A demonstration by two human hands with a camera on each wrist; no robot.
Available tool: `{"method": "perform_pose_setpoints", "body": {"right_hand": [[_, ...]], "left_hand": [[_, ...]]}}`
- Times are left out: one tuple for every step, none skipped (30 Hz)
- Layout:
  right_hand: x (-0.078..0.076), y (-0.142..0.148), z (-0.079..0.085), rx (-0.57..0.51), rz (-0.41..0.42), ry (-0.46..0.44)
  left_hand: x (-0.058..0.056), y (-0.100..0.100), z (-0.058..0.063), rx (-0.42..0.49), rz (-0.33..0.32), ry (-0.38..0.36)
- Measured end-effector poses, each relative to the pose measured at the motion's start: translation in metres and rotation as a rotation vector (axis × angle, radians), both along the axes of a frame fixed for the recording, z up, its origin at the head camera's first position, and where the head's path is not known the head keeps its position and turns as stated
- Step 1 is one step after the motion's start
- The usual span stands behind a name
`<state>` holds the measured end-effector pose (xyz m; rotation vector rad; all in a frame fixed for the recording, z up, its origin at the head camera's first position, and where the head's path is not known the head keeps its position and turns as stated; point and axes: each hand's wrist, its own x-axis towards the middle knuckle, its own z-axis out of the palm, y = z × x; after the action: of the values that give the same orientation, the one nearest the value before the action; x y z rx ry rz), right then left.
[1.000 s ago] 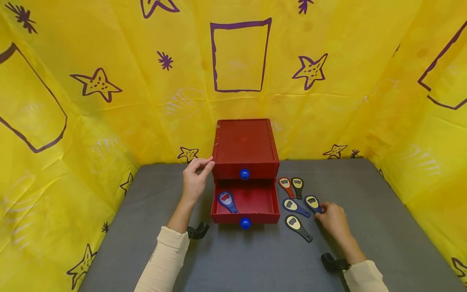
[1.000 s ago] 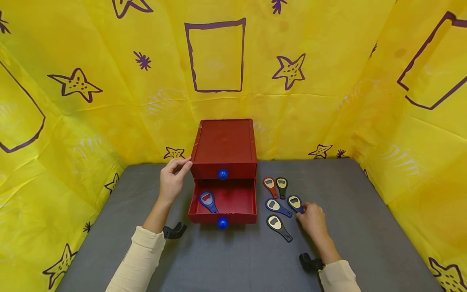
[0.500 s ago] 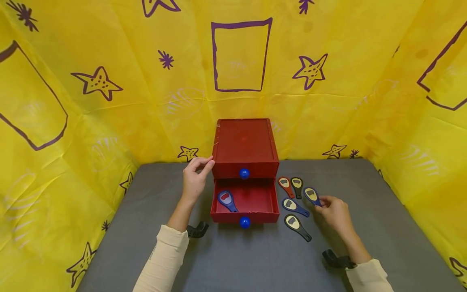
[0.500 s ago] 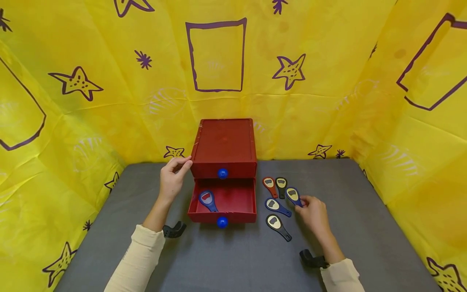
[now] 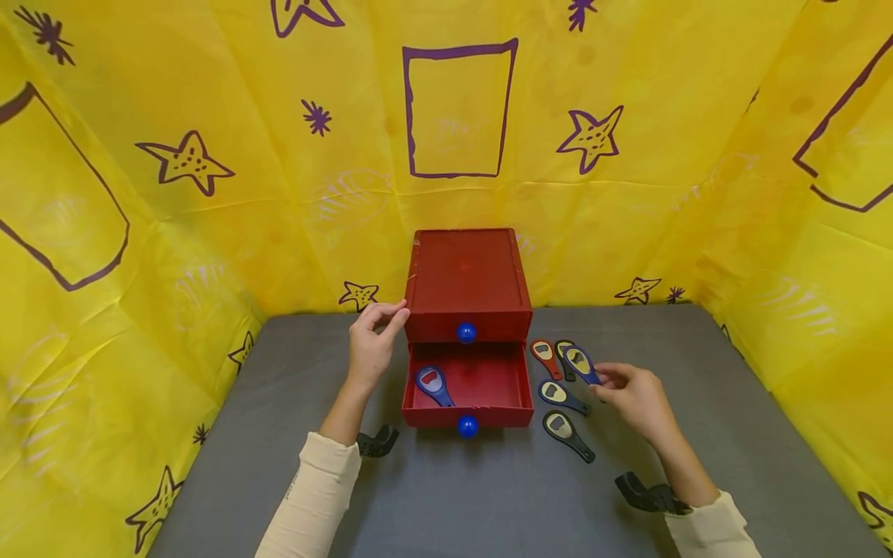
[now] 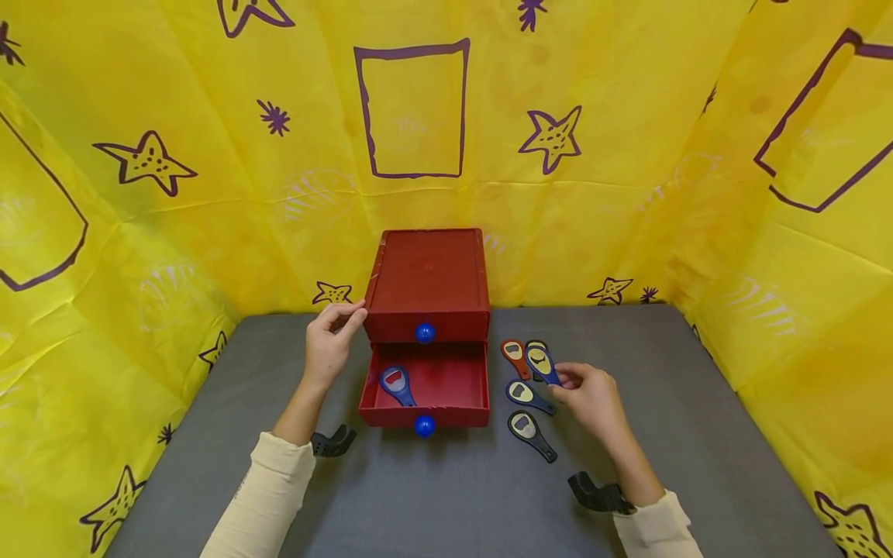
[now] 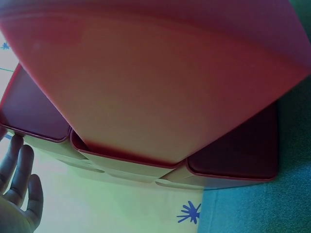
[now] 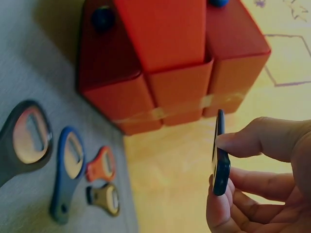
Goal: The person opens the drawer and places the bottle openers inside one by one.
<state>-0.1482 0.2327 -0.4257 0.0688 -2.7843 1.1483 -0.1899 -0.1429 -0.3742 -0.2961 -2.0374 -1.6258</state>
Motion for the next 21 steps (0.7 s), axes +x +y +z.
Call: {"method": "perform_pose_setpoints", "body": {"right_hand": [[0.001,-0.002,0.003,-0.009,0.004,-0.003],[0.001,-0.004,0.006,-0.017,0.010,-0.004],[0.002,-0.006,0.008,-0.026,0.018,-0.004],[0.003,-0.008,0.010,-0.034,0.026,0.000],[0.003,-0.010,0.012,-0.043,0.034,0.002],[0.004,-0.012,0.014,-0.049,0.042,0.003],[0.005,-0.014,0.016,-0.053,0.048,0.005],[0.005,-0.016,0.017,-0.057,0.057,0.007],[0.005,-0.018,0.018,-0.061,0.065,0.008],[0.006,-0.020,0.019,-0.064,0.072,0.008],[0.006,-0.021,0.020,-0.065,0.079,0.009],[0.006,-0.023,0.021,-0.065,0.085,0.009],[0.006,-0.025,0.022,-0.069,0.091,0.009],[0.006,-0.027,0.023,-0.073,0.099,0.007],[0.006,-0.029,0.024,-0.076,0.106,0.005],[0.007,-0.031,0.025,-0.078,0.116,0.005],[0.006,-0.033,0.026,-0.080,0.126,0.006],[0.006,-0.035,0.027,-0.084,0.139,0.007],[0.006,-0.038,0.028,-0.087,0.151,0.008],[0.006,-0.040,0.029,-0.090,0.165,0.011],[0.006,-0.043,0.030,-0.094,0.178,0.015]], "left_hand": [[0.000,0.000,0.000,0.000,0.000,0.000],[0.000,0.000,0.000,0.001,0.000,0.000],[0.001,0.000,0.000,0.003,-0.001,0.000],[0.001,0.000,0.000,0.003,-0.001,-0.002],[0.001,0.000,0.000,0.003,0.000,-0.002],[0.001,0.000,0.000,0.004,-0.001,-0.004],[0.001,0.000,0.000,0.003,-0.001,-0.004],[0.001,0.000,0.000,0.002,-0.001,-0.005],[0.000,0.000,0.000,-0.001,0.000,-0.006],[0.000,0.000,0.000,-0.003,0.001,-0.007],[0.000,0.000,0.000,-0.005,0.001,-0.008],[0.000,0.000,0.000,-0.006,0.003,-0.009],[0.000,0.000,0.000,-0.007,0.004,-0.009],[0.000,0.000,0.000,-0.009,0.005,-0.009],[0.000,0.000,0.000,-0.009,0.005,-0.010],[0.000,0.000,-0.001,-0.008,0.007,-0.011],[0.000,0.001,-0.001,-0.007,0.008,-0.010],[0.000,0.001,-0.001,-0.006,0.009,-0.008],[0.000,0.001,-0.001,-0.007,0.009,-0.007],[0.000,0.001,-0.001,-0.007,0.010,-0.004],[0.000,0.001,-0.001,-0.006,0.011,-0.002]]}}
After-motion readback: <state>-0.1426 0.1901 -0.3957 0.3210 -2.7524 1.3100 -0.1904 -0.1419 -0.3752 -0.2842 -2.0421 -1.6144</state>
